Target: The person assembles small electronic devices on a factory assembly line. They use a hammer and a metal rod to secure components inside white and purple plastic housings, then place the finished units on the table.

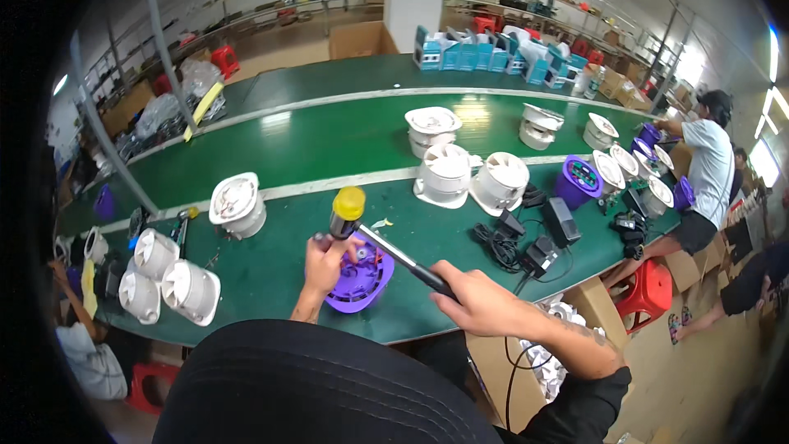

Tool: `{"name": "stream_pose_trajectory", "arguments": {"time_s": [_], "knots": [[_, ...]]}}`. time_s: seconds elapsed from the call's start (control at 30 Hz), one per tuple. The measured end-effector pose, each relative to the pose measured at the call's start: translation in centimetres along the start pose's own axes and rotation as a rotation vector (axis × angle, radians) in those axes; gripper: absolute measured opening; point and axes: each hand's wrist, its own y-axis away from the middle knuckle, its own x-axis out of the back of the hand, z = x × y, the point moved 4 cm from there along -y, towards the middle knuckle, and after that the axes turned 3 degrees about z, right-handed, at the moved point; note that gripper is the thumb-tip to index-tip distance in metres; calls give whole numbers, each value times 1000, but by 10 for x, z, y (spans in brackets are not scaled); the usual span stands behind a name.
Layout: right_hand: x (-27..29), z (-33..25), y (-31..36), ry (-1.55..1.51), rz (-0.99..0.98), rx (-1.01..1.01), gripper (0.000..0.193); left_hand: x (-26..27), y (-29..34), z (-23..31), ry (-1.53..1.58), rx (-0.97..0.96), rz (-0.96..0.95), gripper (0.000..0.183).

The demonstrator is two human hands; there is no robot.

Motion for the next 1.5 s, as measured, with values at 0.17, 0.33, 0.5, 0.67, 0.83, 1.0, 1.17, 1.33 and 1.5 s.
{"name": "stream_pose_trajectory", "arguments": {"time_s": [0.17, 0.33, 0.5, 0.67, 0.83, 1.0, 1.17, 1.33, 1.5], "knots": [[-1, -21, 6, 134, -15, -43, 23, -4, 3, -2, -34, 48, -86, 26], [23, -62, 6, 199, 42, 16, 21, 0, 7, 4, -50, -14, -79, 28], [23, -69, 3, 244, 202, 50, 21, -13, 6, 7, -72, -58, -171, 32], [24, -76, 10, 256, 119, -12, 22, -1, 4, 2, -114, -19, -139, 32], [10, -56, 1, 329, -11, -75, 23, -9, 11, 12, -92, 20, -194, 30], [33, -93, 15, 234, 163, -90, 23, 2, 5, 14, -278, -138, -210, 29], [10, -54, 6, 357, -14, -70, 22, -9, -1, 1, -102, 85, -229, 27], [35, -100, 17, 304, 172, -21, 22, 3, 3, 1, -326, -119, -242, 25], [19, -84, 24, 359, -36, -71, 23, -8, 6, 5, -77, 55, -244, 22]]}}
